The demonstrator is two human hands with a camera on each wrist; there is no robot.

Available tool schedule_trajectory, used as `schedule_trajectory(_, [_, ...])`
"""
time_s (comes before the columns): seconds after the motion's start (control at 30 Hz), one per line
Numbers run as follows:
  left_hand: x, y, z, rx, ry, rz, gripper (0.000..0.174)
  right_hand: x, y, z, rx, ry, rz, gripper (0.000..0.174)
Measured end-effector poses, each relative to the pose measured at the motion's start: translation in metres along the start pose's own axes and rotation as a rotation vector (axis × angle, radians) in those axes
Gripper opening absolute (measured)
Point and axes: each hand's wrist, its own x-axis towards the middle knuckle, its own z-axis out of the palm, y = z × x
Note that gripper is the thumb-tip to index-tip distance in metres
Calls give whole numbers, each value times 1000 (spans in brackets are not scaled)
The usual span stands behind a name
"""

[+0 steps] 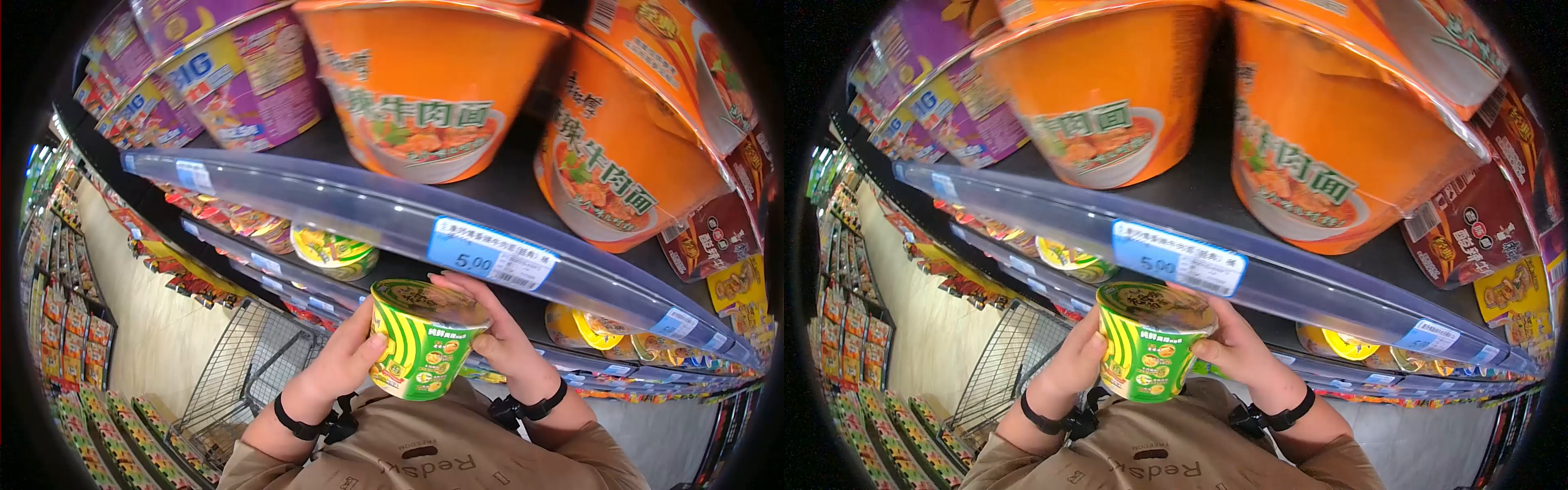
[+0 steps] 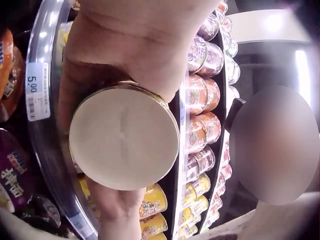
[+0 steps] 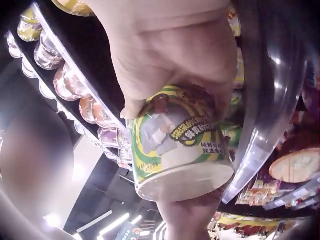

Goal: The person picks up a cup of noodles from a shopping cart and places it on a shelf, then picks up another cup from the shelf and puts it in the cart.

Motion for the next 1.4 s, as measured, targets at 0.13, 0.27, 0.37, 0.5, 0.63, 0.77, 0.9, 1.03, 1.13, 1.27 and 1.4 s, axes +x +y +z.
schedule_trajectory(0.13, [-30,1,-12,-69,95,-20,79,12,16,25,149,6,25,98])
schedule_trajectory(0.27, [-66,3,-21,-179,78,-24,97,21,30,49,171,-40,103,89])
schedule_trajectory(0.37, [-100,18,-30,-58,201,-39,109,31,43,85,200,23,90,78])
schedule_trajectory(0.5, [-157,28,-53,383,415,10,120,42,51,143,262,-5,253,58])
schedule_trajectory(0.63, [-225,31,-77,555,570,-77,120,47,83,199,195,-140,458,57])
schedule_trajectory(0.77, [-291,30,-90,547,677,-177,120,48,90,266,1,-282,459,50])
schedule_trajectory(0.9, [-352,47,-95,626,745,-302,105,46,104,316,-39,-390,632,52])
schedule_trajectory(1.03, [-413,59,-104,422,843,-344,81,39,137,354,116,-422,762,59])
schedule_trajectory(1.13, [-459,52,-106,427,911,-264,76,33,146,391,105,-472,729,59])
schedule_trajectory(1.27, [-512,43,-111,423,967,-244,75,30,164,432,-31,-585,662,60])
schedule_trajectory(1.4, [-556,33,-113,239,1049,-259,77,26,186,471,-223,-620,496,60])
